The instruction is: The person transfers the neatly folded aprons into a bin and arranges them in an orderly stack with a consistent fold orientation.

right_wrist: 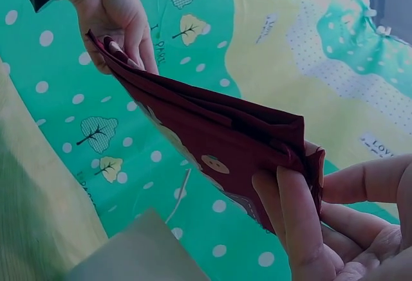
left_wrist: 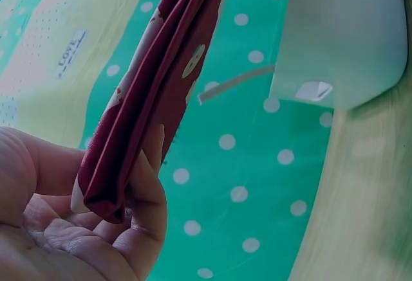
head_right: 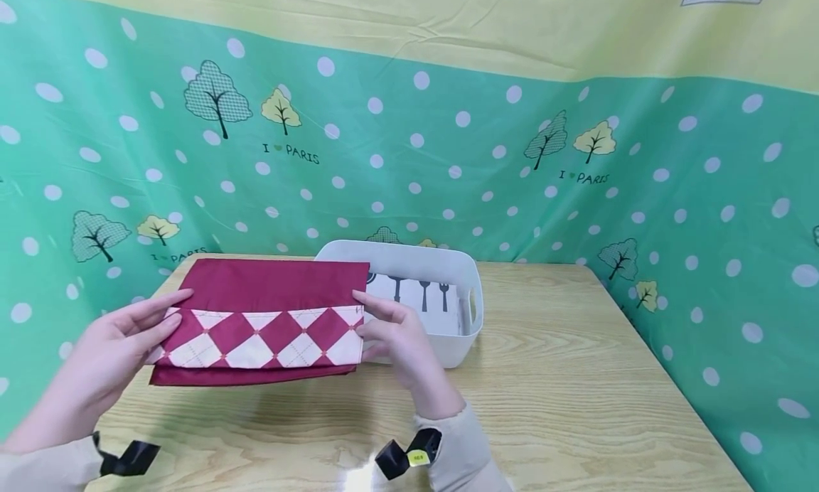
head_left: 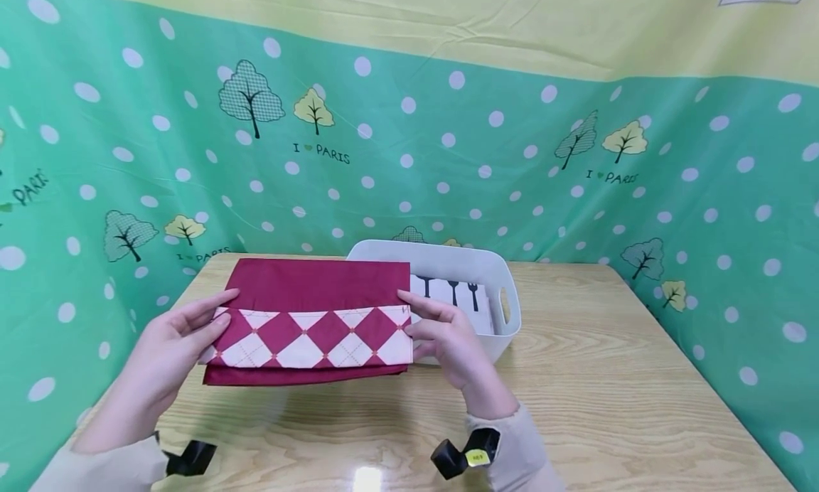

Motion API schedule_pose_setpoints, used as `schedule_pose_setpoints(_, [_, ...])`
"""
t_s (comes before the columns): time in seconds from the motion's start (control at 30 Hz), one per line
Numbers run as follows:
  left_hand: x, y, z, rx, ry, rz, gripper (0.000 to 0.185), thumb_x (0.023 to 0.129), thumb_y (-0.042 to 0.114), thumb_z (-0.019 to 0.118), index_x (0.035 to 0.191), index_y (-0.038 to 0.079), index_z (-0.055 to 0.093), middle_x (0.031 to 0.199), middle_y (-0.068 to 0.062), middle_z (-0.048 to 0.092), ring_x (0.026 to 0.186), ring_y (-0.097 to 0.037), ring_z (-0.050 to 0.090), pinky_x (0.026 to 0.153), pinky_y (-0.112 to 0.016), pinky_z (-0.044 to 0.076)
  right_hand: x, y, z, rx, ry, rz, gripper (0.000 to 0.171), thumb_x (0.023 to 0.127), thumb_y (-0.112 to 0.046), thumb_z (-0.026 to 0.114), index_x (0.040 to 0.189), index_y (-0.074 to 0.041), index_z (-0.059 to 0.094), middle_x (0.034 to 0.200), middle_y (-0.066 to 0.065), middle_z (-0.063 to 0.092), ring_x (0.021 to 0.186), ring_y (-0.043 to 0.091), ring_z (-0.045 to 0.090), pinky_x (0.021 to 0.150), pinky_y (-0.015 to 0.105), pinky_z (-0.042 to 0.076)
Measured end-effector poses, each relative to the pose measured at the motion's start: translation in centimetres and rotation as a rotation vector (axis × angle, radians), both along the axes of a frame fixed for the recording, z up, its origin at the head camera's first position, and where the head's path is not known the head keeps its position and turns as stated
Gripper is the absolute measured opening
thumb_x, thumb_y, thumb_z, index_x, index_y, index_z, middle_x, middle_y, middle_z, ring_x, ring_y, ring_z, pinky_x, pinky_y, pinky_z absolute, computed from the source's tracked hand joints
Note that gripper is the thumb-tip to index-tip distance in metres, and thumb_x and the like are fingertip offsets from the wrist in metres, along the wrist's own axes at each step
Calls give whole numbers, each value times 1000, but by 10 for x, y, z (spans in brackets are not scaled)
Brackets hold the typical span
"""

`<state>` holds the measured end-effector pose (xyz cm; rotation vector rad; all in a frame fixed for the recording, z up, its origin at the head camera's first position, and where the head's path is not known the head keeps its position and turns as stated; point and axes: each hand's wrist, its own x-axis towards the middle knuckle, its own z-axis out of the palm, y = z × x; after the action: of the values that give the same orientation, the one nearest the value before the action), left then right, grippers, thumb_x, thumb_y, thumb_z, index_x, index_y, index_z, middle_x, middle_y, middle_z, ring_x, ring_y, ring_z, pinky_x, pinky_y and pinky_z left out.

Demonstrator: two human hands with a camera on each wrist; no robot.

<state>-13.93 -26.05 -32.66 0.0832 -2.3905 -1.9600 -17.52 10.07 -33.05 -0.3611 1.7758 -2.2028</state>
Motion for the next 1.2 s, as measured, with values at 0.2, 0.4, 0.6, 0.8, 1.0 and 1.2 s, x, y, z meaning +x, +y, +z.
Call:
schedule_pose_setpoints(0.2, [-6,8,5,44,41,-24,50,98,21,62,147,20,50,106,28,64,82,-1,64,58,-17,51,-3,6,3,7,26,-40,61,84,5,53,144,3,46,143,23,51,71,10,67,58,23,57])
schedule_pose_setpoints(0.4, [-12,16,5,63,55,-47,52,98,21,62,148,14,48,107,27,64,84,-1,65,59,-17,53,-5,12,4,18,21,-90,58,86,4,53,143,1,49,139,22,52,71,10,65,57,21,55])
schedule_pose_setpoints(0.6, [-14,22,6,27,52,-43,53,98,23,63,148,11,47,106,28,64,85,1,65,63,-17,55,-6,16,4,7,11,-108,58,86,4,52,144,1,48,136,18,54,74,10,66,57,22,55])
schedule_pose_setpoints(0.8, [-17,30,9,-101,55,-28,57,100,29,59,149,8,43,119,22,61,95,10,63,79,-13,55,-6,20,6,14,13,-145,57,88,6,51,144,1,48,143,22,50,82,12,66,60,21,55])
schedule_pose_setpoints(1.0, [-22,41,12,-123,45,-13,57,100,30,58,150,10,42,141,-5,55,94,11,62,79,-13,55,-8,25,7,16,6,-191,56,88,7,50,144,0,49,146,22,49,87,12,66,60,20,55])
schedule_pose_setpoints(1.2, [-26,51,16,-112,50,-4,54,100,27,58,150,9,43,144,-15,52,93,9,62,78,-13,55,-10,29,9,8,-1,-221,56,88,8,50,144,1,48,146,22,49,90,12,66,62,21,55])
